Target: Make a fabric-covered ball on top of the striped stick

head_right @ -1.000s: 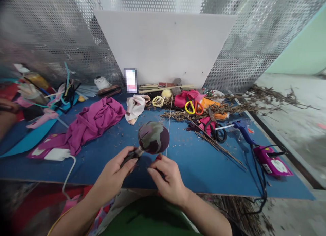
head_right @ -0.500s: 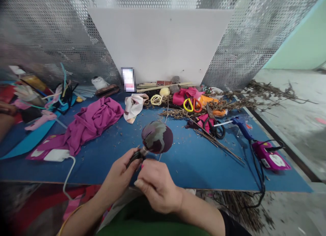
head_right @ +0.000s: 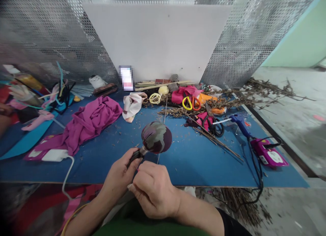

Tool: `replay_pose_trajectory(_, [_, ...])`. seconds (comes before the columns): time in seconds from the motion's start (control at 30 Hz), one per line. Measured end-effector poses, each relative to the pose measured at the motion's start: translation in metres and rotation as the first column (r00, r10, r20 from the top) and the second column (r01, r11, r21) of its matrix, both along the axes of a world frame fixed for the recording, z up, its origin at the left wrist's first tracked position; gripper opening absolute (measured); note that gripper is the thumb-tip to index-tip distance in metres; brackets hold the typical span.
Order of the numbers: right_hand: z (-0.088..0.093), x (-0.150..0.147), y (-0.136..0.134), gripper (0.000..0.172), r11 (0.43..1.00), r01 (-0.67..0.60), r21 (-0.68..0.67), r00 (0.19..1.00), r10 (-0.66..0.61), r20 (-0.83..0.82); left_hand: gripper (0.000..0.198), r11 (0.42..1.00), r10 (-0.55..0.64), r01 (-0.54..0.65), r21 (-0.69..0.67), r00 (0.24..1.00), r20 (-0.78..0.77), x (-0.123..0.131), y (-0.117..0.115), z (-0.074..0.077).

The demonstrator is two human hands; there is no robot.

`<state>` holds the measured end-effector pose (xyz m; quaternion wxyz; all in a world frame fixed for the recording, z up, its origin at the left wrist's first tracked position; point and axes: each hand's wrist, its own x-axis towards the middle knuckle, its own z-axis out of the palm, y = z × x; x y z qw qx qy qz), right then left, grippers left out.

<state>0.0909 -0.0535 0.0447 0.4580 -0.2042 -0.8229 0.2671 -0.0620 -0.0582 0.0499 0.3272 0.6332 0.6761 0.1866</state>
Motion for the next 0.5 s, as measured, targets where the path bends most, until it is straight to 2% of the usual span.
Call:
replay_pose_trajectory(0.17, [0.003,-0.002,0.003,0.022,1.000,0.001,-0.008,0.998,0.000,0.055,0.035,0.999,0.034,-0.034,0.011,0.999,-0.025,-0.004,0.002,-0.004])
replay_pose_trajectory(0.33, [0.008,0.017,0.012,0.014,0.996,-0.058,-0.067,0.986,0.067,0.149,0.033,1.000,0.002,-0.002,-0.005,0.998,-0.058,-0.014,0.008,0.004])
replay_pose_trajectory(0.43, [0.013,0.029,0.019,0.020,0.996,0.008,0.093,0.957,-0.034,0.287,0.031,0.998,-0.059,0.057,-0.020,0.994,-0.094,-0.016,0.007,0.008])
replay_pose_trajectory(0.5, [0.019,0.033,0.026,0.025,0.973,0.005,0.231,0.930,-0.090,0.358,0.029,0.991,-0.127,0.122,-0.047,0.982,-0.141,-0.014,0.005,0.009])
